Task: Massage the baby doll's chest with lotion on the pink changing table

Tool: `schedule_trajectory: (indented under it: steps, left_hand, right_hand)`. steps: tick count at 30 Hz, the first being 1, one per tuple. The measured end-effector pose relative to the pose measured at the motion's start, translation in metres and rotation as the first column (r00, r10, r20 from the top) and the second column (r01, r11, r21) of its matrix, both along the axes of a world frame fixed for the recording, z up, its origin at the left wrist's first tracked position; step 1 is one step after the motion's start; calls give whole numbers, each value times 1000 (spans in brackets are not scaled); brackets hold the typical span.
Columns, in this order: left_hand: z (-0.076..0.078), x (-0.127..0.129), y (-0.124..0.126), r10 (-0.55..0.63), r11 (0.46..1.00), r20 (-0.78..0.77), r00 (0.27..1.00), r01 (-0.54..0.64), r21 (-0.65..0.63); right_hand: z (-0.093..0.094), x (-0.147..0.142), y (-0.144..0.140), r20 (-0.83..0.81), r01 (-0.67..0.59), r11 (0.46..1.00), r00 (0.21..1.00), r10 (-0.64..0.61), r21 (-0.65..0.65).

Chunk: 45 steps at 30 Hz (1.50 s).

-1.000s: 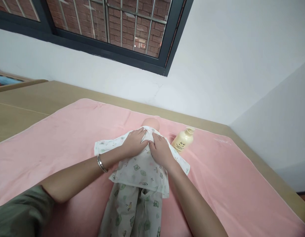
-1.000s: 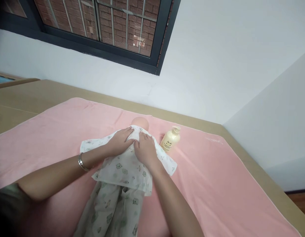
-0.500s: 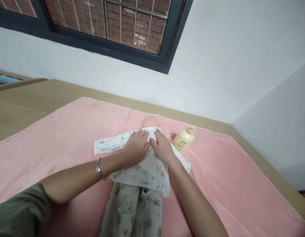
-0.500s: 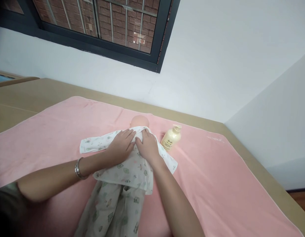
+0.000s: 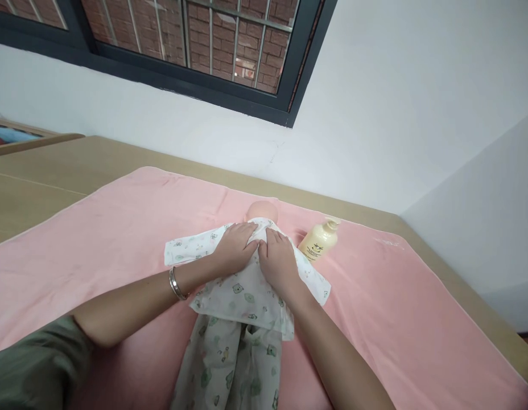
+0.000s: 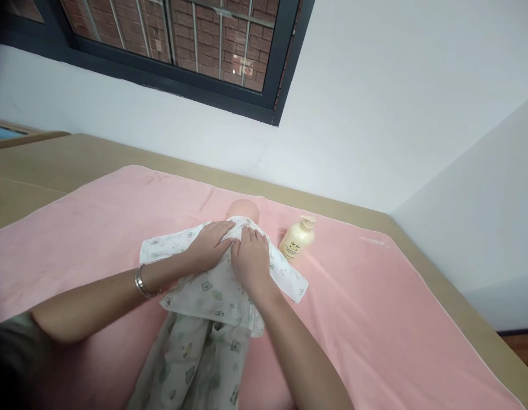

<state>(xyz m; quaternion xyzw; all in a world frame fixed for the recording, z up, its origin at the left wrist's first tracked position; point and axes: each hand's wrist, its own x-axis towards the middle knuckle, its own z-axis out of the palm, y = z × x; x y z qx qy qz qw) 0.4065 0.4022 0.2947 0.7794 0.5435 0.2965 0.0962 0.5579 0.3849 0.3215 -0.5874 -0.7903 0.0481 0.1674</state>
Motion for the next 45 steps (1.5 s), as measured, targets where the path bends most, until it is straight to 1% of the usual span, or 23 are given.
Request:
schedule_trajectory:
  steps: [3,6,9,13,18,21,24,28,31,35,41,45]
  left_hand:
    - [-2,0,3,31,999,-22,999,-31,-11]
    - [-3,-1,6,45,999,-47,998,-46,-27]
    - [-3,-1,6,36,999,-48,998,-36,-6]
    - [-3,0,3,-10,1000,-24,1000,10,20]
    - [-3,0,1,-6,999,4,1000,6,40]
    - [-5,1,1,7,999,5,1000,-7,52]
    - [-6,1,1,23,999,4,1000,-23,34]
    - [-5,0,2,41,999,3,999,-41,-19]
    - [-3,-1,4,53,997,-5,999,-53,-53]
    - [0,-2,7,81,992,-10,997,-81,-92]
    - [1,-3,7,66,994,3,998,-66,-81]
    - [2,-4,6,11,998,35,999,-8,-66]
  right_hand:
    - [0,-4,-7,-2,-5,1000,1000,5,-6]
    - [0,-6,-9,-26,-48,999,999,48,-1]
    - [0,-2,-4,-68,-77,997,995,77,-4]
    - [1,5,10,-134,-114,993,985,110,-20]
    - [-2,9,18,-130,-89,996,988,84,-30]
    - [-5,9,19,-147,-91,996,985,89,-7]
    - [-7,8,18,-147,-70,998,987,70,2]
    - [-3,6,15,-65,-36,999,997,34,-30]
    - [2,5,11,1,-54,997,999,54,-62]
    - [5,6,7,35,-67,995,997,69,-68]
    - [0,6,10,-7,-59,996,998,59,-60]
    - [-1,9,14,-59,-58,996,997,54,-63]
